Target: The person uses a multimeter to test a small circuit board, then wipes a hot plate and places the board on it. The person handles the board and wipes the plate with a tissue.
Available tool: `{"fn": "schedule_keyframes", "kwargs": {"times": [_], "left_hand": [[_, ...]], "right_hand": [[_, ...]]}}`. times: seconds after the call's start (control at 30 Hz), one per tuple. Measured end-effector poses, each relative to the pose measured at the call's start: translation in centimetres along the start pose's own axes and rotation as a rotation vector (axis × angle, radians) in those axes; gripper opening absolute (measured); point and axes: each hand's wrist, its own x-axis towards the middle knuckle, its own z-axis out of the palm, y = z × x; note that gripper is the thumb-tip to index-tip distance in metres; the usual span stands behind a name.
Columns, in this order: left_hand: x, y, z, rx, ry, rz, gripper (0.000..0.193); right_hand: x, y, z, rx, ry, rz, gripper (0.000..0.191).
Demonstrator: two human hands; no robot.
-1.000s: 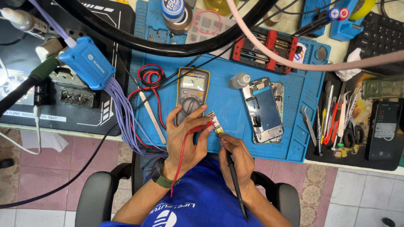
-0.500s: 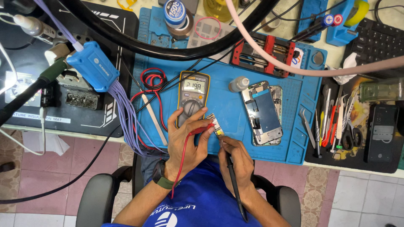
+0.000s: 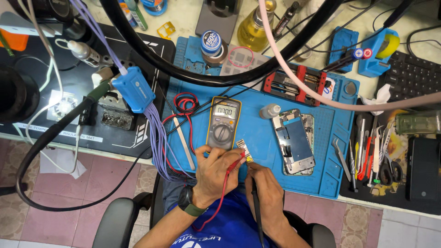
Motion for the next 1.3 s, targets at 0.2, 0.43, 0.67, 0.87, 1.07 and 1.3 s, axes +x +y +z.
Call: {"fn": "schedule_keyframes", "kwargs": {"times": [0.2,0.43,0.67,0.87,1.07,1.3], "left_hand": [[-0.1,-0.1,0.0,0.018,-0.004,0.015,0.026],[0.2,0.1,-0.2,-0.055,-0.014,-0.022,0.021],[0.3,0.2,-0.2,-0.069,-0.022,-0.036,0.016],[0.2,0.4,-0.1,-0.069,-0.013,-0.039,0.014],[0.3,0.4,-0.1,-0.067,-0.014,-0.054,0.015],[0.3,0.5,-0.1,-0.062,-0.009,-0.054,0.014]], "right_hand": [[-0.1,-0.1,0.2,-0.027,0.001,-0.003,0.026],[0.2,-0.3,0.0,-0.034,-0.008,-0.017,0.025],[-0.2,0.1,-0.2,-0.021,0.014,0.002,0.023],[-0.9,0.4,0.5,-0.017,0.15,0.011,0.02],[-1.1,0.8,1.1,0.061,0.224,0.024,0.022],[-1.3,0.8,1.0,0.03,0.199,0.027,0.021]]}}
